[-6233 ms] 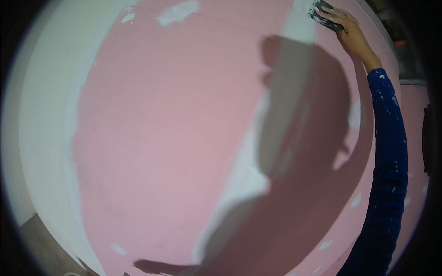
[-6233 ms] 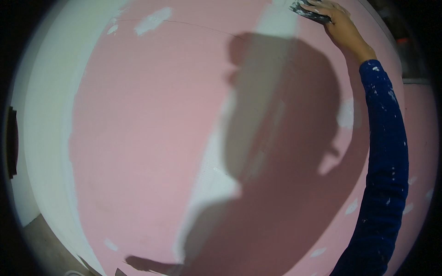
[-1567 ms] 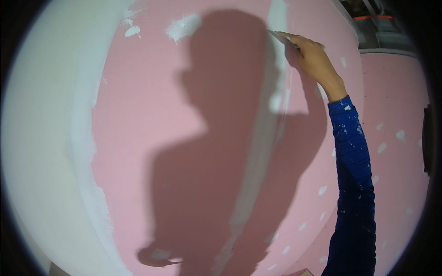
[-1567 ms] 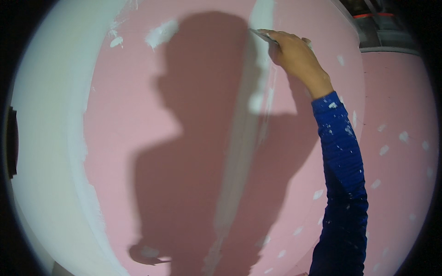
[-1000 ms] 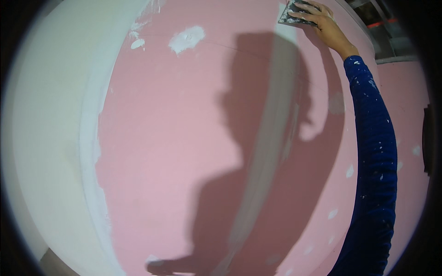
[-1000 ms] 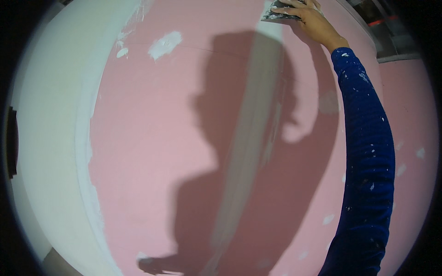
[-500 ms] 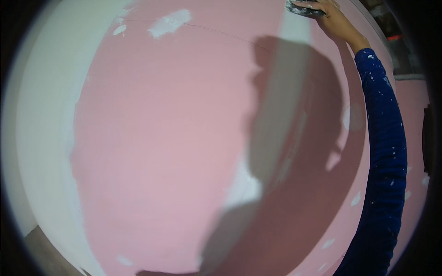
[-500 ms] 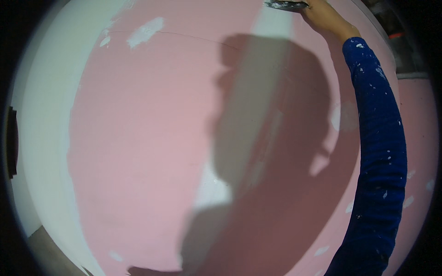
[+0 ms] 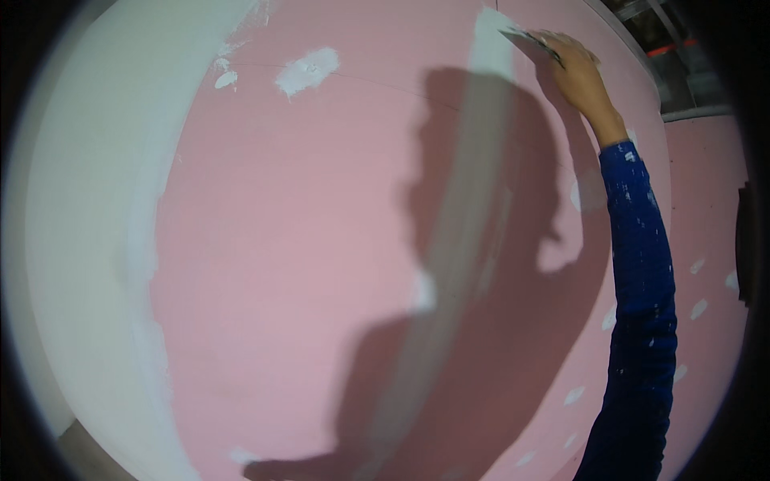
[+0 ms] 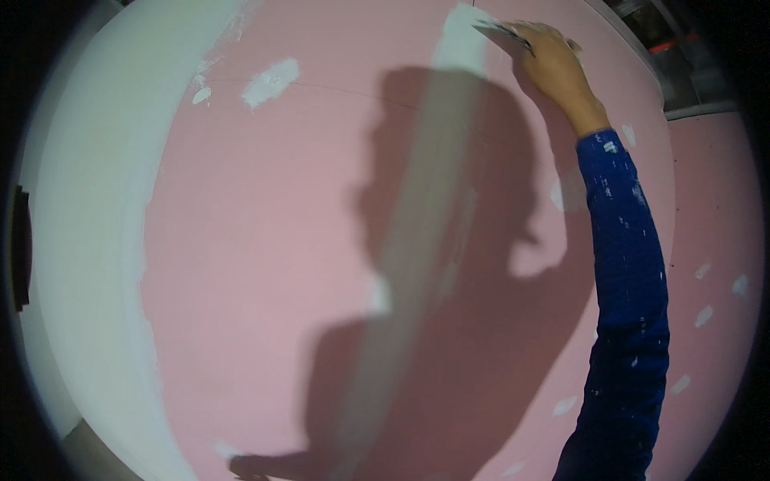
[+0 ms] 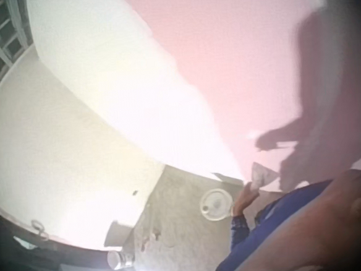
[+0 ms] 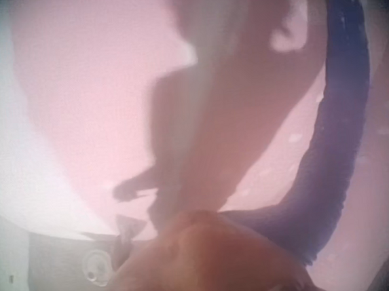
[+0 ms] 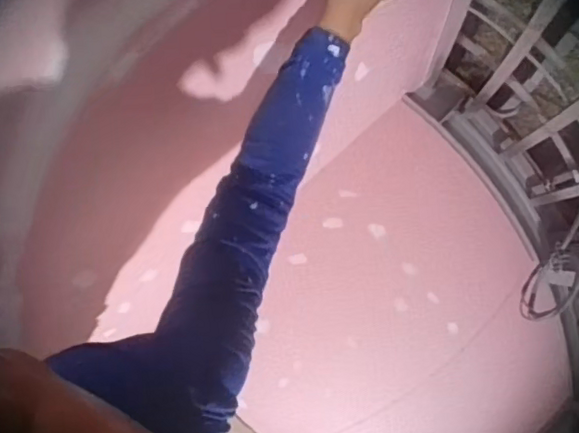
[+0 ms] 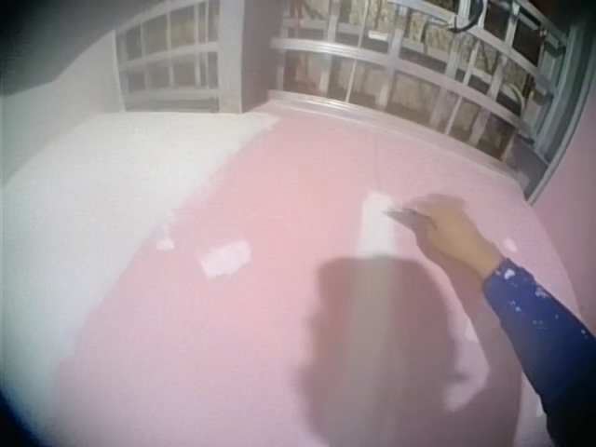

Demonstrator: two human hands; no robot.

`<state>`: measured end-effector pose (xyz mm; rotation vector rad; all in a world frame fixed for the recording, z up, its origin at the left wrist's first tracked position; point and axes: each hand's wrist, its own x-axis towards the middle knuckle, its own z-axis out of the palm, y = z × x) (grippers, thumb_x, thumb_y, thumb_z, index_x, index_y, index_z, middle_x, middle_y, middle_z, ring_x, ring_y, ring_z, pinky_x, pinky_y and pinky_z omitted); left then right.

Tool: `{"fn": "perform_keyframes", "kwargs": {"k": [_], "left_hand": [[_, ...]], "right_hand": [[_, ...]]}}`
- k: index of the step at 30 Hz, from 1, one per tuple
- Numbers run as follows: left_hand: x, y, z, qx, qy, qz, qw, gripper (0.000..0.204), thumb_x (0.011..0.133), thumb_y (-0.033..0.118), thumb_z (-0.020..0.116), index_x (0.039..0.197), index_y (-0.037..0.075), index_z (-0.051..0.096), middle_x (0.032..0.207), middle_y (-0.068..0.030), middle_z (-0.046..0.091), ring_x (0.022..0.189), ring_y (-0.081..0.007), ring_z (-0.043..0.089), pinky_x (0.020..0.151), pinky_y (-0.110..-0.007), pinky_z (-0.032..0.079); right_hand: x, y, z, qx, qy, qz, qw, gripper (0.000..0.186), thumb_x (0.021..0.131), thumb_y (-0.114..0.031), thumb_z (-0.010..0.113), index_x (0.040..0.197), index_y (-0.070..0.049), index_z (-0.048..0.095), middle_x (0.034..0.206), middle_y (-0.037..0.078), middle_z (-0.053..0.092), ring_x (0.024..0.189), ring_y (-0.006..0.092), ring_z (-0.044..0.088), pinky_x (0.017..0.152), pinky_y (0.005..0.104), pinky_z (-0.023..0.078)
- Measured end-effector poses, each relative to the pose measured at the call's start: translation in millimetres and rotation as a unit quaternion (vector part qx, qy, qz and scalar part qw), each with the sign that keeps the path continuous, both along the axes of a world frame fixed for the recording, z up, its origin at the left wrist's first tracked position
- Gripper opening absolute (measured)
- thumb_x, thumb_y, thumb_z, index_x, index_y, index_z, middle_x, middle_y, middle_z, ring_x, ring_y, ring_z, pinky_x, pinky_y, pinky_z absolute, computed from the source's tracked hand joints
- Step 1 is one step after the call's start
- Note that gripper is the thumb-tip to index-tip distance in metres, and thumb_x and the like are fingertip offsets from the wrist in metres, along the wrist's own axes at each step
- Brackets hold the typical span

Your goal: The person uses a putty knife to apply white joint compound over a vertical seam on a pink wall. They repeatedly scoop compound from a hawk and spread it along the seam, smoothing the surface.

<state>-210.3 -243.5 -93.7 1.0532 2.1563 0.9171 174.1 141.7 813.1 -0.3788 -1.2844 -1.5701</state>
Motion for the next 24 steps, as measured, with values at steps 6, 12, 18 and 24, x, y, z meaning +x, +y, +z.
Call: {"fn": "perform_keyframes", "kwargs": {"k": [6,12,18,24], "left_hand": [[-46.3,-2.6,59.3,-0.03,0.002,-0.035,0.999,0.067,0.09,0.034,0.071,0.145,0.0,0.053,0.13,-0.032,0.065,0.125,-0.0435,0.063,0.102,-0.051,0.05],[-10.0,-9.8,87.9,-0.054,-0.006,-0.08,0.995,0.071,0.09,0.036,0.073,0.147,0.002,0.051,0.134,-0.0322,0.064,0.128,-0.0448,0.061,0.104,-0.051,0.049],[61.9,31.5,119.7,-0.071,0.032,-0.129,0.989,0.078,0.09,0.039,0.075,0.154,0.004,0.047,0.137,-0.031,0.063,0.131,-0.0431,0.06,0.106,-0.052,0.049],[225.1,80.5,234.6,-0.047,0.033,-0.003,0.998,0.059,0.096,0.039,0.067,0.146,0.009,0.057,0.132,-0.0223,0.068,0.127,-0.0375,0.062,0.106,-0.046,0.049]], "right_hand": [[-45.3,-10.5,85.1,-0.16,0.046,0.012,0.986,0.041,0.097,-0.015,0.058,0.136,-0.018,0.07,0.142,0.015,0.063,0.134,0.0377,0.055,0.113,0.0525,0.041],[-12.0,0.4,72.7,-0.195,0.077,-0.127,0.969,0.047,0.101,-0.014,0.049,0.145,-0.022,0.061,0.124,0.019,0.072,0.111,0.0426,0.069,0.1,0.0555,0.05],[63.9,42.5,-8.2,-0.188,0.058,-0.069,0.978,0.053,0.097,-0.002,0.049,0.144,-0.023,0.063,0.134,0.012,0.07,0.124,0.0362,0.065,0.111,0.0666,0.037],[190.7,74.8,-55.9,-0.163,0.005,0.021,0.986,0.054,0.093,0.006,0.047,0.137,-0.018,0.067,0.132,0.012,0.07,0.122,0.0354,0.065,0.114,0.0623,0.038]]}}
